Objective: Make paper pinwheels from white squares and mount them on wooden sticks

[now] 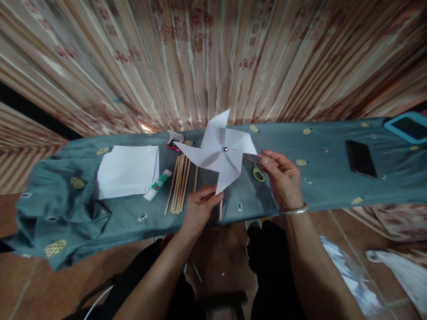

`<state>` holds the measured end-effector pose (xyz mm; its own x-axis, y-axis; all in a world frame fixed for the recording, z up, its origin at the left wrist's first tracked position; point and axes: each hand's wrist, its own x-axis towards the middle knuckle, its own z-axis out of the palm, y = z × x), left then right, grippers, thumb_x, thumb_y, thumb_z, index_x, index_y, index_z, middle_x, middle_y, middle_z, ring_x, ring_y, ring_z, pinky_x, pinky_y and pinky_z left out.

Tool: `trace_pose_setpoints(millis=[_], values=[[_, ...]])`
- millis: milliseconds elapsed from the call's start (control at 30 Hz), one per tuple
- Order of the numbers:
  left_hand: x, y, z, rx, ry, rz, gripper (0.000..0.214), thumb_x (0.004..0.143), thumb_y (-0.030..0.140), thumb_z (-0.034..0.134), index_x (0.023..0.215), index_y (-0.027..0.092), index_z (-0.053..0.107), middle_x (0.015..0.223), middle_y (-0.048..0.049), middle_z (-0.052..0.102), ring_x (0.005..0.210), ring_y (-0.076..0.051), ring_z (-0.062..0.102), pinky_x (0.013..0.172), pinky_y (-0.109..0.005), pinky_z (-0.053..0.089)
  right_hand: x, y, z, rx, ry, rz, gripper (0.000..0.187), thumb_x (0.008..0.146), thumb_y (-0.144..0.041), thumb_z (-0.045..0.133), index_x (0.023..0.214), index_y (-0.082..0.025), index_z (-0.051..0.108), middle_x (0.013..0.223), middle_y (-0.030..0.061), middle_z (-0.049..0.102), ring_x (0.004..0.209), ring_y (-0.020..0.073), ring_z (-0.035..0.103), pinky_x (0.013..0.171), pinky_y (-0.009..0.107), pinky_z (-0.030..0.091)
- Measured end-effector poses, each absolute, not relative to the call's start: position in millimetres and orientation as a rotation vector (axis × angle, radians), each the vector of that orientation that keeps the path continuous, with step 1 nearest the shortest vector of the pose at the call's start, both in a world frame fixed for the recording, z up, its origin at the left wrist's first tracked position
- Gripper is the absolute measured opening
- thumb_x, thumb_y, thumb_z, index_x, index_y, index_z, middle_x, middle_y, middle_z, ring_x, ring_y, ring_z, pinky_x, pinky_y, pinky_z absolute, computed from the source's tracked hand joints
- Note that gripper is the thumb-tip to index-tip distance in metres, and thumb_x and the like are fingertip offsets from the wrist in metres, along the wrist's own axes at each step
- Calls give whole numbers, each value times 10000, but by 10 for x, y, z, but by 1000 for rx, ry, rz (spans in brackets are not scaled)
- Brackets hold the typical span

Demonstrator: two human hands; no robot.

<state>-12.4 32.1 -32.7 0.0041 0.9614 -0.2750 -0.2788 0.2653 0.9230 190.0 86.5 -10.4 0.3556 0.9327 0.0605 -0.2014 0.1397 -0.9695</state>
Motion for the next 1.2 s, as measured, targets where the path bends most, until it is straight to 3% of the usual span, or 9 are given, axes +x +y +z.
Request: trace_pose_setpoints(millis=[533, 767, 933, 1200], values=[[-127, 312, -324, 812, 1120, 1142, 258, 596, 332, 845, 813, 199, 803, 890, -42, 777, 861, -194, 681, 866, -316, 520, 1866, 866, -133, -1127, -859, 1003, 308, 562, -359, 894, 817, -251, 761, 765, -23, 758, 685, 121, 680, 680, 261, 546], [-127, 302, -323, 800, 1131, 1139, 297, 575, 337, 854, 828, 192, 800, 898, -54, 777, 868, -206, 689, 868, -332, 523, 1874, 876, -114, -1103, -892, 936, 283, 645, -335, 852, 894, -254, 743, 866, -17, 760, 745, 114, 684, 730, 260, 548], [-125, 291, -301, 818, 1125, 1123, 271, 594, 327, 840, 830, 198, 802, 902, -52, 776, 875, -209, 687, 870, -334, 523, 1885, 879, -95, -1132, -866, 949, 282, 615, -321, 864, 860, -244, 750, 791, -30, 738, 674, 103, 653, 674, 249, 541], [-147, 311, -337, 806, 1157, 1157, 247, 576, 336, 847, 772, 196, 793, 785, -32, 760, 829, -208, 682, 834, -341, 519, 1830, 848, -129, -1145, -866, 993, 281, 588, -334, 876, 822, -247, 748, 776, -29, 739, 682, 112, 662, 694, 267, 551]])
